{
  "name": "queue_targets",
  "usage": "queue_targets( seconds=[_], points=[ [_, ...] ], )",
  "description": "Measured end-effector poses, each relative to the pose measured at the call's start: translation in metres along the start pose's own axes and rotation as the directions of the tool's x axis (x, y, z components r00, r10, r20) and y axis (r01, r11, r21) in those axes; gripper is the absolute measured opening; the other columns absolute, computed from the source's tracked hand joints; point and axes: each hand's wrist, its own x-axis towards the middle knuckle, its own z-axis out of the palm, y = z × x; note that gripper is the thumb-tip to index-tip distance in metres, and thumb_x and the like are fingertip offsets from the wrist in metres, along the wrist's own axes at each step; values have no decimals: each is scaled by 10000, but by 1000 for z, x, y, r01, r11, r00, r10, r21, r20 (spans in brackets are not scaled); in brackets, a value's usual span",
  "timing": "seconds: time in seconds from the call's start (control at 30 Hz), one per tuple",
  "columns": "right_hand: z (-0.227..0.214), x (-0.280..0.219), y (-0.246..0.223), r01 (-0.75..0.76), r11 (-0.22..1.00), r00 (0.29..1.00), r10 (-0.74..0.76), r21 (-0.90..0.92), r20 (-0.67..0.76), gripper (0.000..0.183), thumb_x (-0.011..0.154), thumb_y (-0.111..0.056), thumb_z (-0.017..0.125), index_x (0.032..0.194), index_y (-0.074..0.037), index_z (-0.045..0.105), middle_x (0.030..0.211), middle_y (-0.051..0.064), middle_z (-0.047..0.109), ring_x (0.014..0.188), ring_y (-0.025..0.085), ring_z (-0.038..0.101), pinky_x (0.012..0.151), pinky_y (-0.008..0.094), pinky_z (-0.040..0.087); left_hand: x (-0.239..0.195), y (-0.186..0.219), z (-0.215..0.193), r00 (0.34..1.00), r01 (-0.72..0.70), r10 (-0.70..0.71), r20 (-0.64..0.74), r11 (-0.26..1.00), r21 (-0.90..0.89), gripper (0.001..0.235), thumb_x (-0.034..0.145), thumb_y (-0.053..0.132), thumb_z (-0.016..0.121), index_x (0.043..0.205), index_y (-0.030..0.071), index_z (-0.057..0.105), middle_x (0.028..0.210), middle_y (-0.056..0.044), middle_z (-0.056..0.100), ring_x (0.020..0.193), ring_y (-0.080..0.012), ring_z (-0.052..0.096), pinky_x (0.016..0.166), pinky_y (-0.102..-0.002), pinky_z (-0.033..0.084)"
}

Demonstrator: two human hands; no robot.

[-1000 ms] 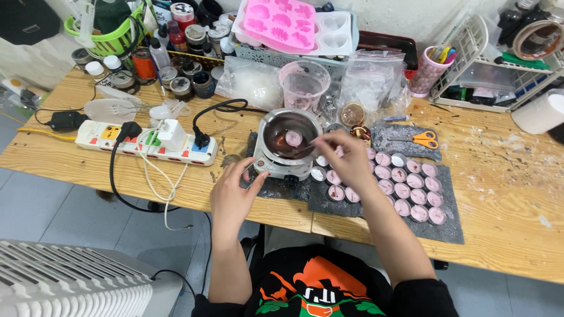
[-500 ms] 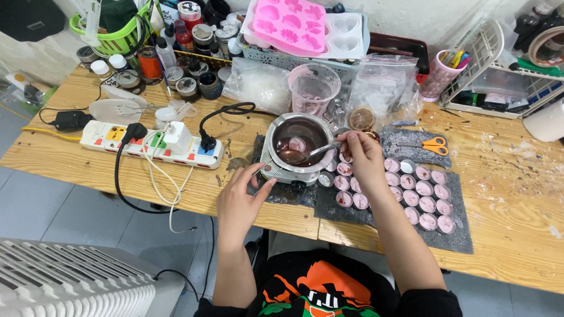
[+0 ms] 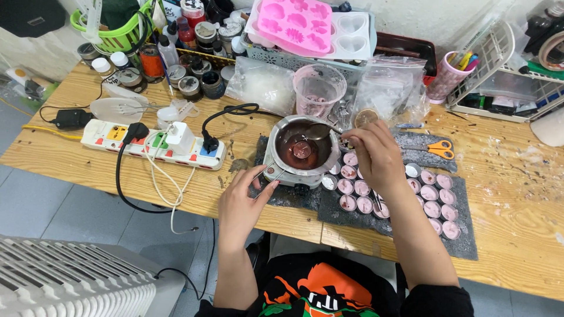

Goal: The person stirs melted wax in a small electric melting pot with a spoon and ladles the melted wax into small pink candle cups arranged on a mat on the workbench, filling them one at a time.

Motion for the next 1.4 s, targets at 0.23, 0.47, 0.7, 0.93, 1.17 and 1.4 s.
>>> queue_targets(
  seconds=[0.23, 0.47, 0.7, 0.93, 1.17, 1.4],
  points=[
    [9, 2, 6, 85, 996, 990, -86, 12, 113, 88, 973, 23, 655, 1055, -6, 666, 908, 120, 627, 825, 310, 571, 736, 401, 475, 0, 0, 1, 1000, 12, -12, 9, 1000, 29, 460, 825, 431, 800, 1207, 183, 733, 779, 24, 609, 500, -121, 617, 501, -320, 450],
    [14, 7, 5, 90, 995, 981, -97, 52, 168, 61, 981, 3, 652, 1039, -1, 668, 871, 117, 626, 798, 292, 579, 710, 399, 481, 0, -4, 3, 999, -37, 38, -27, 998, 41, 452, 827, 425, 808, 1196, 173, 737, 778, 22, 608, 516, -125, 602, 519, -321, 458],
    [27, 5, 15, -292, 945, 944, 260, 146, 202, 145, 1064, -77, 569, 1075, 0, 692, 856, 92, 712, 732, 164, 716, 640, 295, 554, 0, 0, 1, 1000, 4, -4, -1, 1000, 18, 459, 825, 420, 799, 1209, 180, 728, 791, 25, 617, 510, -113, 626, 515, -325, 463],
    [28, 0, 20, -343, 894, 928, 274, 290, 252, 161, 1039, -71, 592, 1128, -14, 713, 889, 75, 721, 786, 151, 712, 666, 289, 570, -1, 1, 1, 998, -41, 42, -43, 999, 24, 444, 834, 411, 806, 1195, 162, 734, 801, 15, 621, 515, -129, 621, 531, -322, 465],
    [9, 4, -4, 6, 983, 960, -57, 182, 275, 165, 966, -23, 647, 1121, -42, 702, 907, 76, 672, 863, 250, 644, 739, 377, 524, -2, 4, 2, 1000, -1, 2, -18, 1000, 18, 448, 830, 403, 803, 1201, 164, 726, 803, 21, 622, 511, -116, 634, 513, -318, 464],
    [8, -3, -1, -44, 995, 966, 18, 95, 258, 150, 963, -21, 652, 1110, -43, 674, 911, 82, 667, 824, 222, 667, 675, 338, 535, -2, 5, 2, 1000, -3, 4, -22, 999, 34, 455, 827, 406, 802, 1202, 160, 724, 798, 18, 617, 514, -123, 625, 515, -326, 461]
  ],
)
